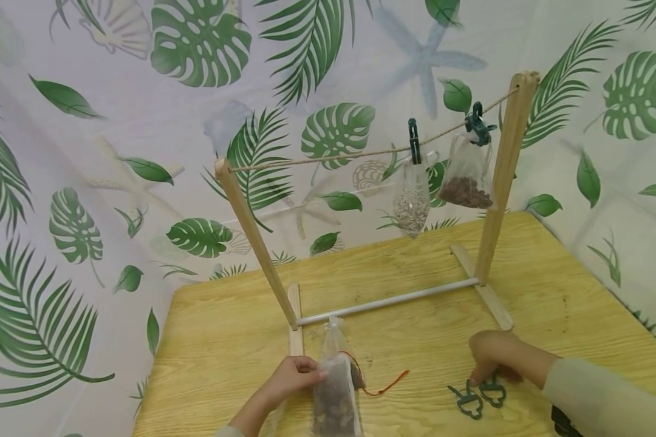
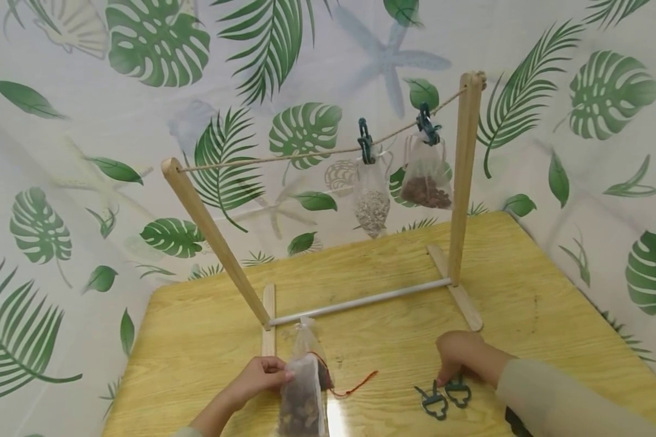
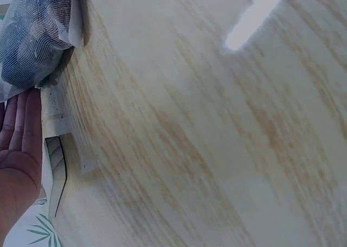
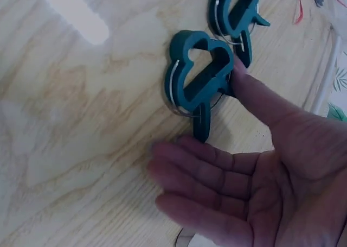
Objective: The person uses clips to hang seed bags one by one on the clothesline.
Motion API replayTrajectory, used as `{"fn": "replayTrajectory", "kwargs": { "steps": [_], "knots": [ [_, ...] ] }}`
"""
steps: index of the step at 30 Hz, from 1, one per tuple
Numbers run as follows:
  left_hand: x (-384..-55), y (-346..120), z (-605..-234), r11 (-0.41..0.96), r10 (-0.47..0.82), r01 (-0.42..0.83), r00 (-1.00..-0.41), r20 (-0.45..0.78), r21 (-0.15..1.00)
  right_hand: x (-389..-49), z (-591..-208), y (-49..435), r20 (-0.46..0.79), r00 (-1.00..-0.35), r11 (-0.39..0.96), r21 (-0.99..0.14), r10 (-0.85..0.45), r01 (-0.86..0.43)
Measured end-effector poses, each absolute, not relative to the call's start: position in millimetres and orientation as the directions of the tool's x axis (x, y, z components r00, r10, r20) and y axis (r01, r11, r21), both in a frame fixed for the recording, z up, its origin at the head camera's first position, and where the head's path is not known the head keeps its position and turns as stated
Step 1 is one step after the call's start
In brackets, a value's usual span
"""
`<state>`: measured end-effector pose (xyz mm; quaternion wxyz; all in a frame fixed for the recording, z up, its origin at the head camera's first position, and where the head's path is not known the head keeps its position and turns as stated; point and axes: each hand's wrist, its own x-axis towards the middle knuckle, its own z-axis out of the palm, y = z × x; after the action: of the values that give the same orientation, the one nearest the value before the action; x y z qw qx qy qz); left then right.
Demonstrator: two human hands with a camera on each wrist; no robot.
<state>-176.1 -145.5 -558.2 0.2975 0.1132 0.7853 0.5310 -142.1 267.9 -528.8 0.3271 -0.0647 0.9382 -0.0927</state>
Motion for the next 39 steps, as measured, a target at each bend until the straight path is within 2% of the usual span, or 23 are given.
{"fn": "replayTrajectory", "kwargs": {
  "steps": [5, 11, 18, 28, 35, 39],
  "knots": [
    [-174, -145, -558, 0.400, 0.514, -0.133, -0.787, -0.342, 0.907, -140, -530, 271, -0.563, -0.810, 0.947, -0.320, -0.165, 0.029],
    [-173, -147, -555, 0.380, 0.556, -0.144, -0.754, -0.350, 0.914, -134, -536, 272, -0.433, -0.872, 0.884, -0.467, -0.228, 0.001],
    [-173, -149, -555, 0.355, 0.581, -0.115, -0.751, -0.315, 0.928, -137, -531, 272, -0.346, -0.895, 0.819, -0.573, -0.282, -0.036],
    [-172, -145, -542, 0.363, 0.586, -0.045, -0.765, -0.266, 0.931, -156, -489, 271, -0.131, -0.954, 0.797, -0.586, -0.269, -0.144],
    [-169, -142, -528, 0.402, 0.627, 0.013, -0.733, -0.265, 0.915, -174, -463, 267, -0.036, -0.944, 0.773, -0.585, -0.327, -0.245],
    [-163, -137, -518, 0.400, 0.660, 0.059, -0.711, -0.243, 0.915, -180, -450, 266, -0.023, -0.917, 0.744, -0.592, -0.399, -0.309]
  ]
}}
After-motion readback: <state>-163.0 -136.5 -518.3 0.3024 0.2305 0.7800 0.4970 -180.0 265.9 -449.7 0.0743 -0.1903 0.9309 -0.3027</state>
